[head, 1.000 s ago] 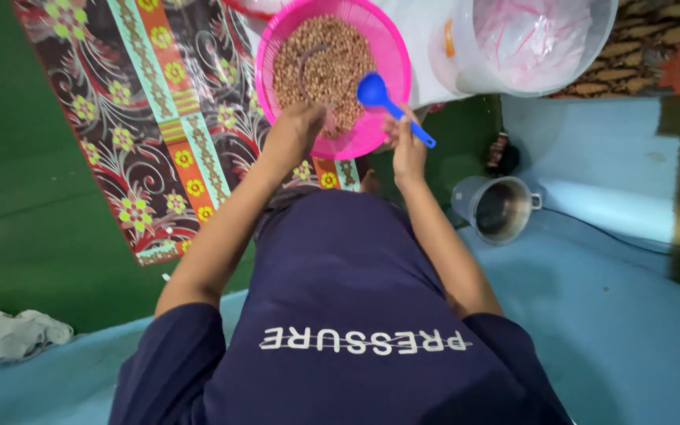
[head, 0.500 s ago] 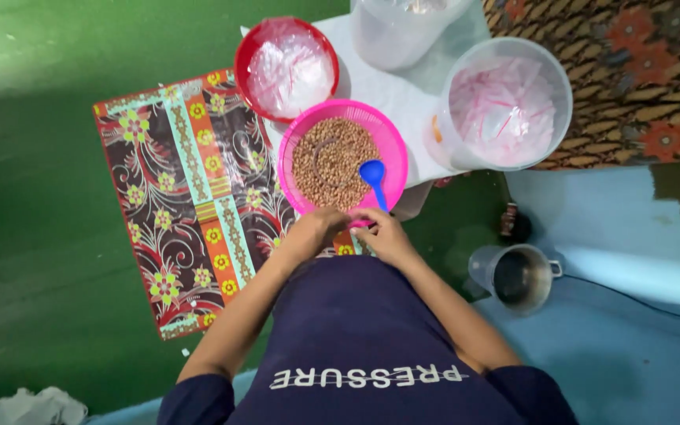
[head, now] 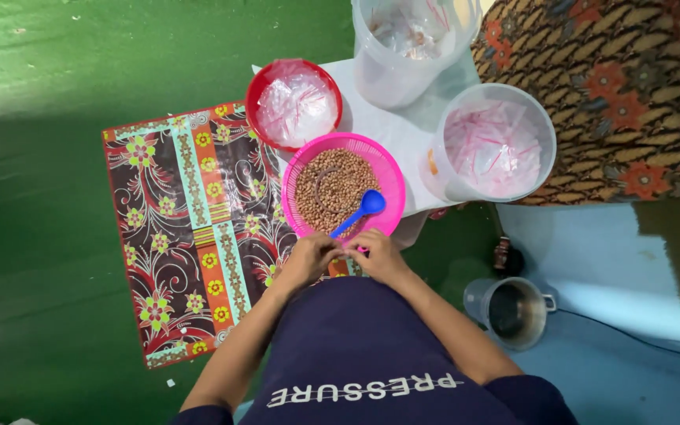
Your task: Scooping peanuts from a bowl into small plastic bags for packaging.
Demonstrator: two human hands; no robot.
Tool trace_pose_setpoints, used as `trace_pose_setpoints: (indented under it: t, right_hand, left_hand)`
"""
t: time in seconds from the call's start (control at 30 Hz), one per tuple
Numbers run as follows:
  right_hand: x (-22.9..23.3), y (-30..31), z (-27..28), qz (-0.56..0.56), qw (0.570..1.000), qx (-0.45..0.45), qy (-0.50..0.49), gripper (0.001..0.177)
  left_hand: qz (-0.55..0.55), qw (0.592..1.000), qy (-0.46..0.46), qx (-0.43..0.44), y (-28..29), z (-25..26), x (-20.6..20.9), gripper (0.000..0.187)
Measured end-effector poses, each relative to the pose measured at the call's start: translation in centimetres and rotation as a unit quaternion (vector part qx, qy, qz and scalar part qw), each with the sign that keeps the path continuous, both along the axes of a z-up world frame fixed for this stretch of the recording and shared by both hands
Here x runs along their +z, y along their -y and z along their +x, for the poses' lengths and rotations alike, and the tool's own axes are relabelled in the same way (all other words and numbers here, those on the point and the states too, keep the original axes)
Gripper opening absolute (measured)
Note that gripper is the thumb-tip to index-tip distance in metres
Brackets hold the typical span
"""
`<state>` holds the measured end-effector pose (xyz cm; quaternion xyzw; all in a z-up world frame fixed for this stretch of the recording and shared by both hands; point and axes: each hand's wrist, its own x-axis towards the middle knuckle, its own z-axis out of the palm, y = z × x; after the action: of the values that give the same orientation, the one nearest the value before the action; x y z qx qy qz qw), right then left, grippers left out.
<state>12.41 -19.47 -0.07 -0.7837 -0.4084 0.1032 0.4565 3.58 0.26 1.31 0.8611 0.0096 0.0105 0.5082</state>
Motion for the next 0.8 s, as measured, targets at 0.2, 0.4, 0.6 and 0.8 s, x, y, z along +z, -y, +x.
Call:
trace_pose_setpoints:
  t: [0.2, 0.4, 0.6, 0.8]
  right_hand:
    - [-0.9, -0.2, 0.4, 0.008, 1.000, 0.027, 0.003, 0.013]
    - [3.3, -1.1, 0.7, 0.041, 0.998, 0.039, 0.011, 0.008]
    - [1.7, -1.7, 0.1, 0.020, 0.997, 0.043, 0.056, 0.009]
    - [2.6, -2.1, 3.7, 0.049, 0.989, -0.097, -0.096, 0.011]
  left_hand:
    - [-0.037, 0.999, -0.015, 0.020, 0.1, -0.7, -1.6, 0.006]
    - [-0.055, 0.998, 0.003, 0.034, -1.1, -0.6, -0.1, 0.009]
    - [-0.001, 0.997, 0.070, 0.020, -0.8, -1.3, -2.9, 0.006]
    - [-0.036, 0.993, -0.006, 0.113, -0.5, -2.0, -0.6, 0.063]
